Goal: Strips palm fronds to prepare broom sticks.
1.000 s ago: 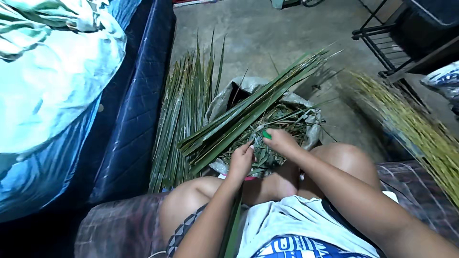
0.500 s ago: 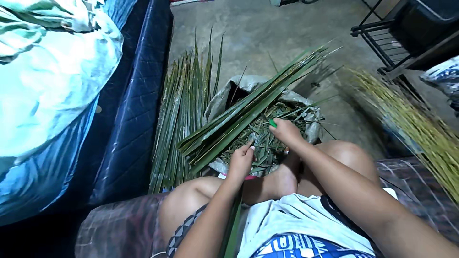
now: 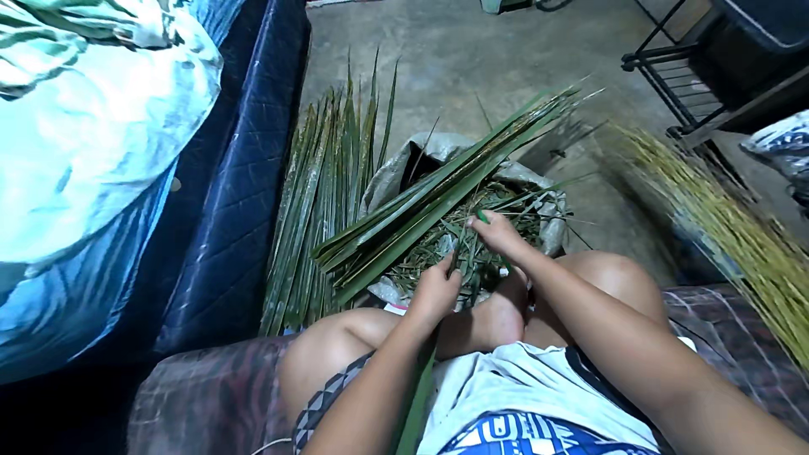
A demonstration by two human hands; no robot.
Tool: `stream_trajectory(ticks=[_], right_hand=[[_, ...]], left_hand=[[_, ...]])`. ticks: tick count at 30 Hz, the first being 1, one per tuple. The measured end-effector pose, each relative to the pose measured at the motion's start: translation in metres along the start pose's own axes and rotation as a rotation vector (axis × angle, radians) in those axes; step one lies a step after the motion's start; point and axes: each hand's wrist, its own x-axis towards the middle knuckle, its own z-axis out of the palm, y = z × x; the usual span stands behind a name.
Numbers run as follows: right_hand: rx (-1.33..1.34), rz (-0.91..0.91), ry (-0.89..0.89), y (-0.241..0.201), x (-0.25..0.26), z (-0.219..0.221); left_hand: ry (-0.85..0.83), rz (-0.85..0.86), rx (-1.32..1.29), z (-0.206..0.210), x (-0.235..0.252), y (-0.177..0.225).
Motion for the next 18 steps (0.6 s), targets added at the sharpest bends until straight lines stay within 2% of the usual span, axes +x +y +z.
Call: stream_trajectory(ticks=[4, 7, 9, 12, 15, 18], right_hand=[[-0.354, -0.018, -0.287, -0.011, -0.036, 0.015], [-0.467, -0.054, -0.379, -0.014, -0.062, 0.03], [-0.581, -0.058, -0.328, -0.017, -0.065, 0.032], [-0.737, -0.01, -0.16, -0.023, -0.049, 0.025], [-0.717, 0.059, 0.006, -0.021, -0.022, 0.007], [-0.616, 0.044, -0.073, -0.023, -0.021, 0.0]], left_hand=[[0.066, 0.018, 0.035, -0.007, 0.01, -0.006], [0.116, 0.007, 0.06, -0.008, 0.007, -0.004], [0.112, 0.002, 0.091, -0.007, 0.006, -0.002], [0.088, 0.0, 0.132, -0.003, 0.005, 0.001], [0.082, 0.019, 0.14, 0.001, 0.003, 0.003], [0.094, 0.012, 0.128, 0.002, 0.005, 0.0]])
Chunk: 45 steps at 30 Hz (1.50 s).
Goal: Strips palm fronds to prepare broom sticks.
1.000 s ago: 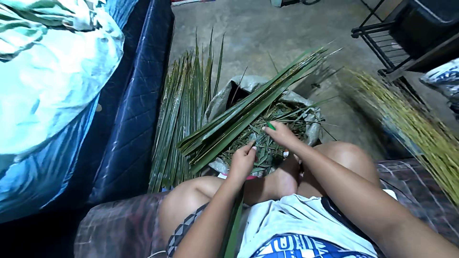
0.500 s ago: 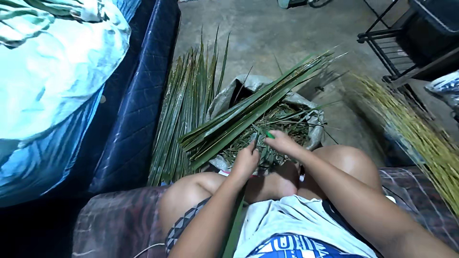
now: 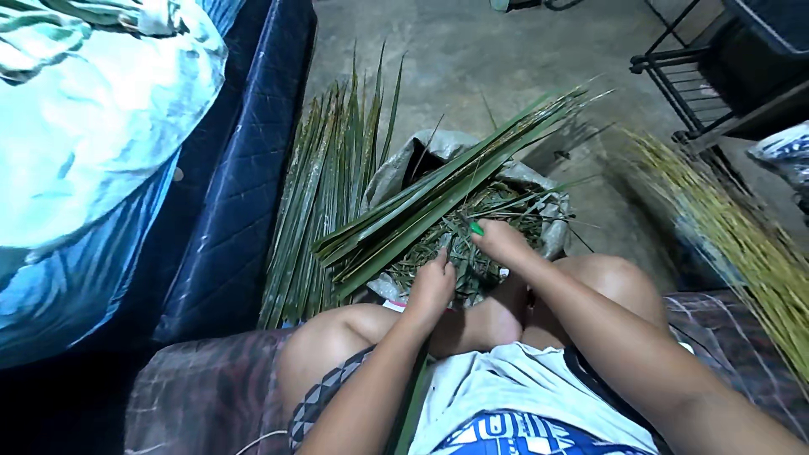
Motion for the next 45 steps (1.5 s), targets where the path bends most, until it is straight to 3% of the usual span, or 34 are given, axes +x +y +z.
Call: stream_trajectory(ticks=[4, 6, 11, 16, 23, 29, 33, 35, 41, 45], right_hand=[[0.119, -0.171, -0.267, -0.008, -0.028, 0.02], [0.104, -0.188, -0.292, -0.011, -0.036, 0.029], [-0.115, -0.065, -0.088, -0.01, -0.02, 0.023], [-0.066, 0.066, 0.072, -0.003, 0.0, 0.002], [0.09, -0.154, -0.269, -0.011, -0.038, 0.025], [-0.119, -0.04, -0.088, -0.012, -0.021, 0.019], [-0.114, 0.077, 0.072, -0.002, 0.001, 0.004], [-0.058, 0.079, 0.063, 0.002, 0.002, -0.002], [0.037, -0.186, -0.149, -0.006, -0.035, 0.023], [-0.03, -0.162, -0.049, -0.005, -0.025, 0.011]], left_hand=[[0.046, -0.011, -0.011, -0.005, 0.002, -0.001], [0.047, -0.018, -0.008, -0.006, 0.001, 0.0], [0.009, 0.006, 0.03, -0.002, -0.001, 0.001], [0.027, 0.033, -0.023, 0.0, -0.005, 0.002], [0.088, -0.01, 0.041, -0.007, -0.006, 0.003], [0.064, 0.005, 0.15, 0.0, -0.007, 0.008], [0.068, 0.047, 0.152, 0.003, -0.009, 0.008], [0.066, 0.058, 0.097, 0.002, -0.009, 0.006], [0.075, 0.044, -0.214, -0.008, -0.001, -0.005], [0.026, 0.057, -0.425, -0.011, -0.005, -0.003]])
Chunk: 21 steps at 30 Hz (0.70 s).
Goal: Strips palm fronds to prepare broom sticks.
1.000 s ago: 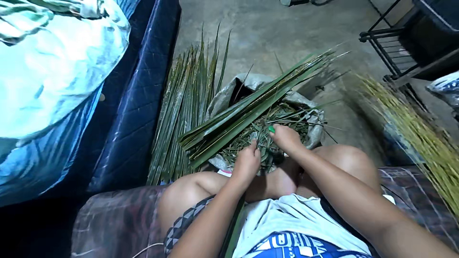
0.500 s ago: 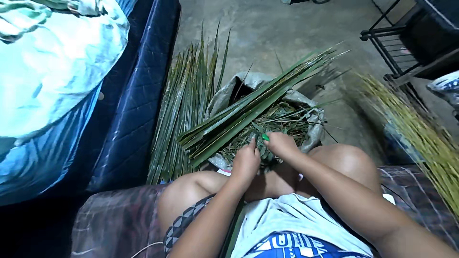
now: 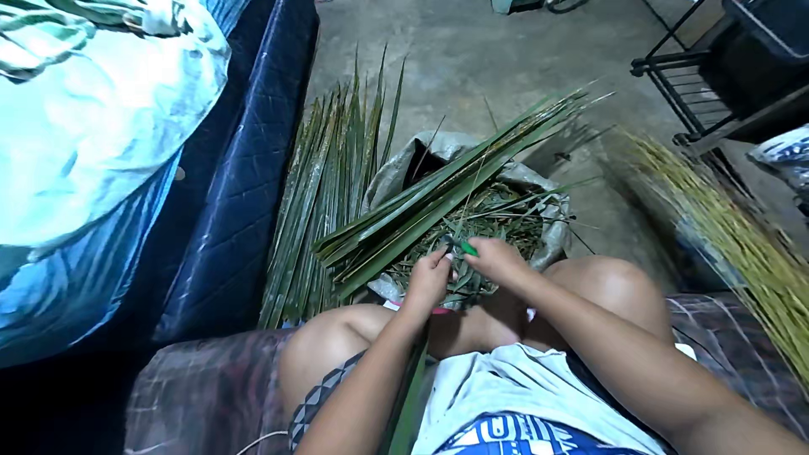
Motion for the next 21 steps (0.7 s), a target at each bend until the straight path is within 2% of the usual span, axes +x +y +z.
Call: stream_trajectory(ticks=[4, 6, 11, 13, 17, 19, 21], right_hand=[[0.003, 0.127, 0.182, 0.014, 0.023, -0.017], [0.02, 0.148, 0.207, 0.015, 0.025, -0.018], [0.081, -0.048, -0.024, -0.001, -0.002, 0.004], [0.074, -0.072, -0.056, -0.005, -0.008, 0.008], [0.073, 0.096, 0.104, 0.013, 0.014, -0.011], [0.163, 0.15, 0.211, 0.025, 0.028, -0.019], [0.326, 0.123, 0.227, 0.028, 0.032, -0.02]], left_hand=[[-0.018, -0.005, -0.104, 0.002, -0.002, 0.003], [-0.019, 0.001, -0.123, 0.002, -0.002, 0.002], [-0.002, 0.023, -0.133, -0.001, 0.001, -0.002], [-0.004, 0.018, -0.13, -0.001, 0.0, -0.002], [-0.028, -0.005, -0.152, 0.0, -0.003, 0.001], [-0.022, 0.0, -0.136, 0.001, -0.003, 0.002], [-0.022, 0.005, -0.104, 0.003, -0.002, 0.001]])
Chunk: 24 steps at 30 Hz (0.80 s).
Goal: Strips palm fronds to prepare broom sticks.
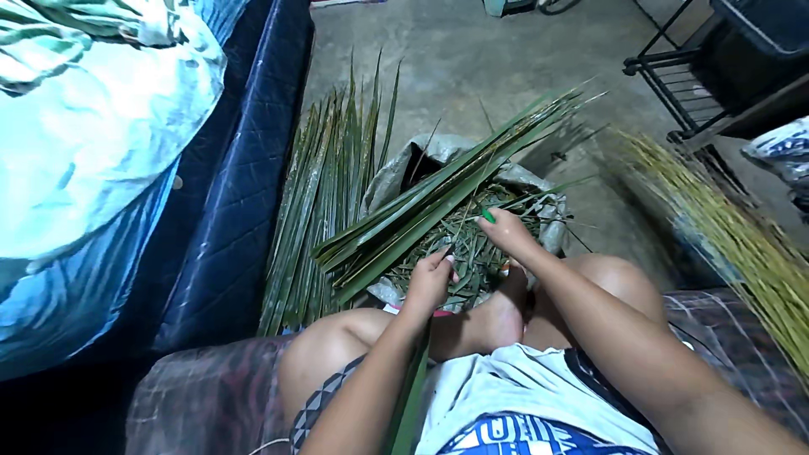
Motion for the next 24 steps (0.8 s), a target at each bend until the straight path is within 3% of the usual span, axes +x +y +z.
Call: stream_trajectory(ticks=[5, 10, 14, 20, 24], right_hand=[[0.404, -0.02, -0.234, -0.001, -0.011, 0.025], [0.396, -0.008, -0.083, 0.012, 0.006, 0.021], [0.203, -0.027, -0.016, 0.006, -0.003, 0.021], [-0.127, -0.059, -0.335, -0.014, -0.059, 0.033], [-0.364, -0.055, -0.294, -0.024, -0.062, 0.036]], left_hand=[[-0.114, -0.076, 0.114, 0.006, -0.003, 0.002], [-0.138, -0.12, 0.253, 0.009, -0.003, 0.002], [-0.108, -0.115, 0.331, 0.007, 0.0, -0.001], [-0.012, -0.063, 0.44, -0.003, 0.011, -0.007], [0.007, -0.056, 0.495, 0.001, 0.009, -0.006]])
